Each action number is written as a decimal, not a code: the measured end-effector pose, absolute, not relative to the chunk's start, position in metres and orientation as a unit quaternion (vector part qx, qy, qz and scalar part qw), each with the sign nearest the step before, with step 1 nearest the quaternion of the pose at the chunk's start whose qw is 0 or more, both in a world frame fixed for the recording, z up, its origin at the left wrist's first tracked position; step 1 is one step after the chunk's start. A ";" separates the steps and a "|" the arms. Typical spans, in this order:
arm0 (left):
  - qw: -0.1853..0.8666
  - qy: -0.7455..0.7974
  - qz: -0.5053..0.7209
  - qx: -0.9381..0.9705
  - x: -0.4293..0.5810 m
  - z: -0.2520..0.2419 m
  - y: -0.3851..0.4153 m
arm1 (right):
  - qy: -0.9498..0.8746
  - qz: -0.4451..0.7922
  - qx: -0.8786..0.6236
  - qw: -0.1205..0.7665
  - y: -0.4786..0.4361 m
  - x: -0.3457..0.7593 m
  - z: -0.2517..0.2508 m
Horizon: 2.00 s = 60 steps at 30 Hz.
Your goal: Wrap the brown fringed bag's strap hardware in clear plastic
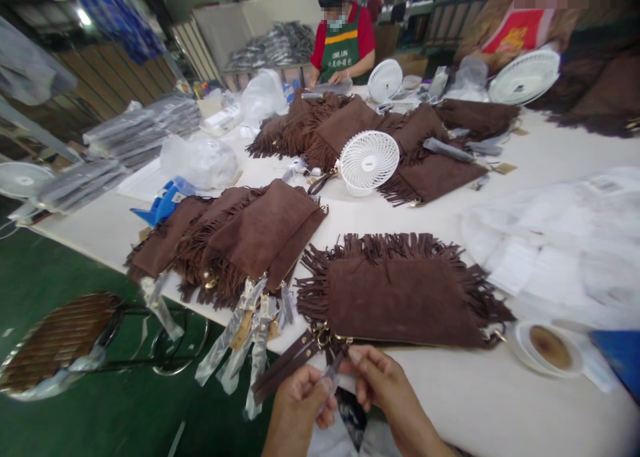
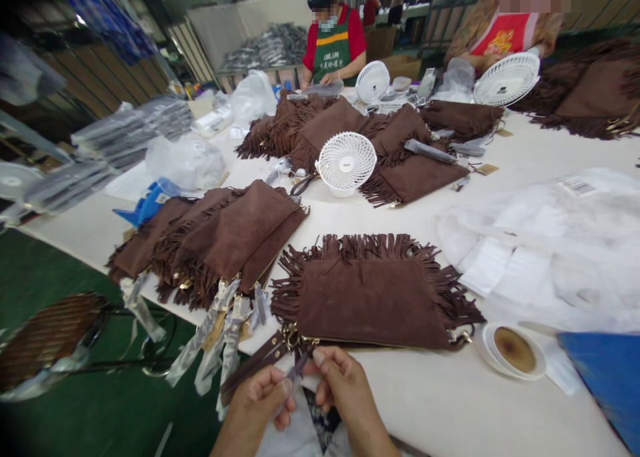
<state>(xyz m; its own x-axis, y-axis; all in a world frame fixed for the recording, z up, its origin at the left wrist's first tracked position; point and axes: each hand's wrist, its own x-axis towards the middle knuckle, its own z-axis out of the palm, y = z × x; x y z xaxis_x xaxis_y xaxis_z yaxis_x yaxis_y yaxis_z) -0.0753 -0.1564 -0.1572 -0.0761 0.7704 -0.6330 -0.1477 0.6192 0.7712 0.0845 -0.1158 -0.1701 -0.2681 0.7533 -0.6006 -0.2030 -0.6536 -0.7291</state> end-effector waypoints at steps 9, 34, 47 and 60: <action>0.643 0.648 0.347 0.216 -0.073 -0.162 -0.172 | -0.237 0.729 -0.549 0.333 -0.123 0.070 -0.183; 0.529 0.724 0.325 0.301 -0.044 -0.149 -0.149 | -0.236 0.717 -0.553 0.352 -0.118 0.071 -0.178; 0.532 0.720 0.320 0.312 -0.040 -0.148 -0.138 | -0.155 0.746 -0.501 0.410 -0.122 0.075 -0.180; 0.535 0.717 0.331 0.302 -0.036 -0.145 -0.136 | -0.200 0.756 -0.497 0.375 -0.112 0.079 -0.181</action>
<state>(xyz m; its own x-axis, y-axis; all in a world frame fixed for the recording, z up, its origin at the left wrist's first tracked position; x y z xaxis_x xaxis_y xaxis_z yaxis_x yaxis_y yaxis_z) -0.0357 -0.1358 -0.1450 -0.2458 0.7864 -0.5666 0.0791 0.5989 0.7969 0.0785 -0.1125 -0.1809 -0.2241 0.7671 -0.6012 -0.3687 -0.6377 -0.6763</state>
